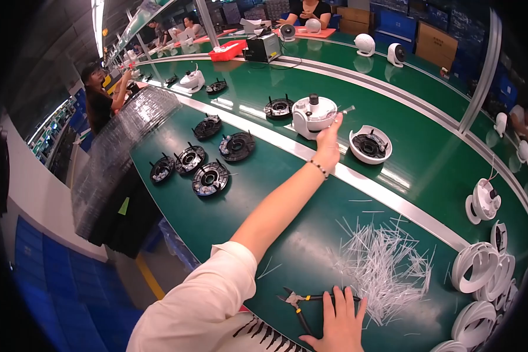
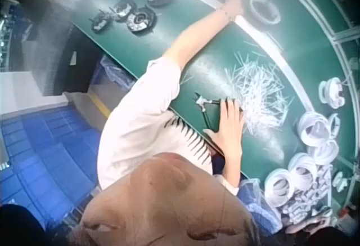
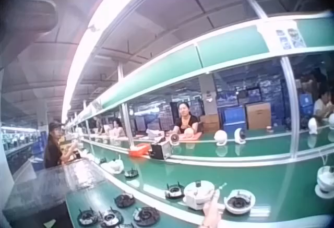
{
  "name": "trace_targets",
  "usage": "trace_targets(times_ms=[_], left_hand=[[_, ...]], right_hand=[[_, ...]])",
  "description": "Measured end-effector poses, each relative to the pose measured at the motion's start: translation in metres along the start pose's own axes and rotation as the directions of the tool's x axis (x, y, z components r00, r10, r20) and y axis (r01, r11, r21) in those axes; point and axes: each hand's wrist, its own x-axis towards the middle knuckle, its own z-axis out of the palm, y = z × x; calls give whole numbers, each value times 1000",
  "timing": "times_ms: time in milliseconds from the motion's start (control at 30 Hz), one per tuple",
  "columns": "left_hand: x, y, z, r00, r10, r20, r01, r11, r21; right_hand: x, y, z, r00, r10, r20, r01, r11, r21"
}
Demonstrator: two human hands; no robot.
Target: Assembling the internal components and housing of a dome-style security camera on an industrial assembly line.
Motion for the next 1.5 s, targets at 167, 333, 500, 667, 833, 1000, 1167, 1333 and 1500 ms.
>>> trace_targets(times_ms=[167,333,500,667,833,1000,1167,1333,1500], left_hand=[[-15,23,-17,976,-149,159,191,937,-294],[0,27,-2,971,-234,41,235,923,-306],[7,25,-1,967,-229,-107,191,939,-287],[-34,20,14,985,-169,43,174,975,-135],[-46,26,-21,957,-39,289,-6,988,151],[-134,96,23,875,-119,469,24,979,203],[-174,67,52,808,-299,508,118,927,357],[-202,58,53,775,-398,491,230,901,367],[-210,58,52,801,-323,504,142,920,365]], right_hand=[[-2,13,-9,998,-64,6,64,998,-12],[-2,21,-3,975,-173,-137,180,983,38],[-9,14,18,932,-134,-337,166,984,69],[-26,36,29,769,131,-626,359,722,591],[-8,40,-3,872,377,-313,407,-201,891],[20,67,-21,948,-9,-317,273,-487,830],[18,72,-26,973,9,-232,208,-477,854],[31,69,-16,985,48,-167,170,-449,877],[30,68,-14,989,51,-142,149,-472,869]])
